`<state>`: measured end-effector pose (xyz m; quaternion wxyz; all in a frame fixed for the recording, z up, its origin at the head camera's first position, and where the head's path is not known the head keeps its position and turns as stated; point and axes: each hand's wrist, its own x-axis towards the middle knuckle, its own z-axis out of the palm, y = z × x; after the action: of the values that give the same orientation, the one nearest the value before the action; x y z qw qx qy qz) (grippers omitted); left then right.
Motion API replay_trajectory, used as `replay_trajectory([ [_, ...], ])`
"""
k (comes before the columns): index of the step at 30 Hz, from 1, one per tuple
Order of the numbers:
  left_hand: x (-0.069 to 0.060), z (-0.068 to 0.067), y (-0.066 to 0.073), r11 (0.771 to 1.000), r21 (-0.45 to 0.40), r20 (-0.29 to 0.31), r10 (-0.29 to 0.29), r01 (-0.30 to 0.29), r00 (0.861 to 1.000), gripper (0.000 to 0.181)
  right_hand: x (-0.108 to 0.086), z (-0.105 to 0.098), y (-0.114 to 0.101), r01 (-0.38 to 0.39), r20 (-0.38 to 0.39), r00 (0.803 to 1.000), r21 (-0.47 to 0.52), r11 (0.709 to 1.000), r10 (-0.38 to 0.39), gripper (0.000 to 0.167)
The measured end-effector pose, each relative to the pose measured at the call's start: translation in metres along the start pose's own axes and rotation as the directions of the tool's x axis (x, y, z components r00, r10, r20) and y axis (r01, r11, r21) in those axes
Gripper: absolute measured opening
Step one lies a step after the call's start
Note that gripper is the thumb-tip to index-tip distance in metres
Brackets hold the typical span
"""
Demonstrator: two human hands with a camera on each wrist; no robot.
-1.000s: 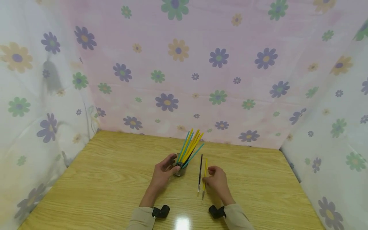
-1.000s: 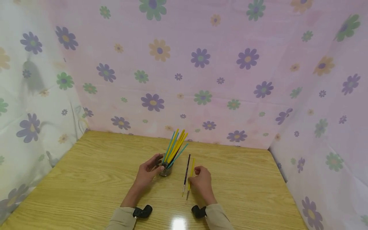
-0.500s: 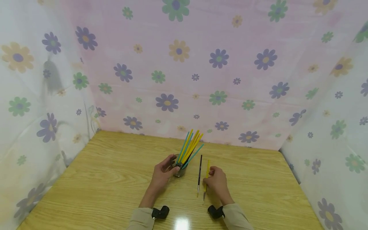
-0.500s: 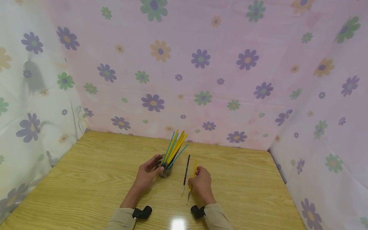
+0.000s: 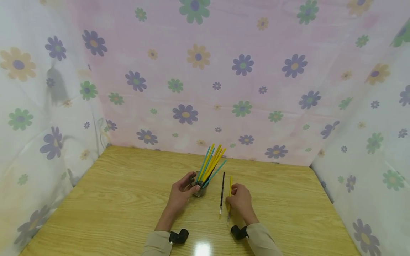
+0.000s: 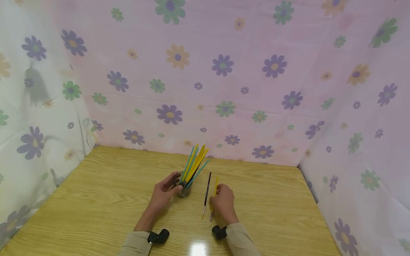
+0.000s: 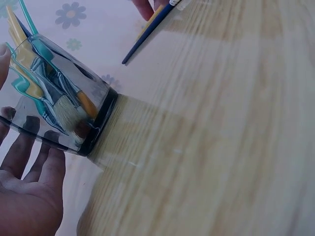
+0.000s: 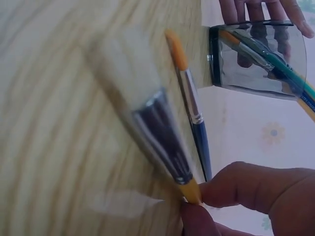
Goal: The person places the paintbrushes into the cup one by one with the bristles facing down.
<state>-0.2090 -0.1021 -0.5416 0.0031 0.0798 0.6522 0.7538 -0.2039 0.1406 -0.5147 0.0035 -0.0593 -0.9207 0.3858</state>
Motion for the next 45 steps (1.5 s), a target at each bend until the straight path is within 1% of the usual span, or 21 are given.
replay_trajectory([
  [2,0.0,0.0,0.0,1.0,0.003,0.0,0.002,-0.002,1.0,0.068,0.001,0.0,0.0,-0.007,-0.001,1.0,-0.004,1.0,0.007,0.047],
  [5,0.0,-0.001,-0.001,1.0,-0.001,-0.002,0.002,-0.002,1.0,0.067,0.003,-0.001,0.001,-0.027,0.005,1.0,0.027,0.999,0.027,0.048],
  [8,0.001,-0.001,-0.001,1.0,-0.007,-0.001,0.004,-0.004,1.0,0.068,0.004,-0.003,0.003,-0.052,0.024,0.998,0.094,0.994,0.05,0.047],
  [10,0.001,-0.001,-0.001,1.0,-0.008,0.0,0.005,-0.005,1.0,0.068,0.006,-0.005,0.006,-0.072,0.039,0.997,0.154,0.985,0.067,0.047],
  [13,0.001,0.0,-0.001,1.0,-0.006,0.002,0.009,-0.009,1.0,0.068,0.007,-0.008,0.009,-0.107,0.062,0.994,0.259,0.96,0.094,0.047],
  [16,0.001,0.0,0.0,1.0,-0.001,0.004,0.012,-0.011,1.0,0.068,0.005,-0.011,0.011,-0.14,0.099,0.989,0.366,0.92,0.111,0.048],
  [18,0.0,0.0,0.0,1.0,0.005,0.003,0.017,-0.017,1.0,0.068,0.004,-0.012,0.013,-0.164,0.13,0.984,0.429,0.888,0.118,0.048],
  [20,0.0,0.0,0.001,1.0,0.003,-0.002,0.011,-0.011,1.0,0.067,0.001,-0.012,0.015,-0.177,0.159,0.981,0.49,0.854,0.112,0.049],
  [22,0.0,0.001,0.002,1.0,0.0,-0.007,0.011,-0.011,1.0,0.067,0.0,-0.012,0.017,-0.172,0.174,0.981,0.548,0.819,0.089,0.051],
  [24,0.0,0.001,0.002,1.0,0.002,-0.004,0.018,-0.018,1.0,0.067,-0.002,-0.012,0.019,-0.152,0.173,0.983,0.603,0.783,0.058,0.052],
  [27,0.0,0.001,0.001,1.0,-0.005,-0.002,0.016,-0.016,1.0,0.067,-0.003,-0.011,0.019,-0.123,0.164,0.986,0.687,0.716,0.012,0.054],
  [32,0.001,0.001,0.001,1.0,-0.012,0.001,0.012,-0.012,1.0,0.068,-0.002,-0.008,0.014,-0.118,0.146,0.989,0.802,0.585,0.0,0.058],
  [35,0.002,0.0,0.001,1.0,-0.01,-0.002,0.015,-0.015,1.0,0.068,-0.001,-0.007,0.008,-0.089,0.114,0.993,0.851,0.517,-0.016,0.058],
  [38,0.002,-0.001,0.0,1.0,-0.002,0.001,0.023,-0.023,1.0,0.068,-0.001,-0.006,0.002,-0.029,0.059,0.997,0.883,0.468,-0.05,0.054],
  [40,0.002,-0.001,0.0,1.0,0.009,0.007,0.021,-0.021,1.0,0.068,-0.001,-0.005,-0.003,0.022,0.009,0.998,0.902,0.431,-0.069,0.05],
  [42,0.002,-0.001,0.0,1.0,0.017,0.007,0.02,-0.02,1.0,0.068,-0.002,-0.005,-0.008,0.076,-0.046,0.995,0.919,0.386,-0.085,0.046],
  [43,0.001,-0.001,0.0,1.0,0.016,0.006,0.015,-0.015,1.0,0.068,-0.002,-0.005,-0.011,0.108,-0.079,0.993,0.925,0.365,-0.093,0.044],
  [44,0.001,-0.001,0.0,1.0,0.019,0.005,0.014,-0.014,1.0,0.068,-0.003,-0.005,-0.014,0.14,-0.114,0.989,0.931,0.336,-0.097,0.042],
  [45,0.001,0.0,0.0,1.0,0.019,0.003,0.014,-0.014,1.0,0.068,-0.003,-0.005,-0.017,0.174,-0.149,0.984,0.934,0.313,-0.102,0.041],
])
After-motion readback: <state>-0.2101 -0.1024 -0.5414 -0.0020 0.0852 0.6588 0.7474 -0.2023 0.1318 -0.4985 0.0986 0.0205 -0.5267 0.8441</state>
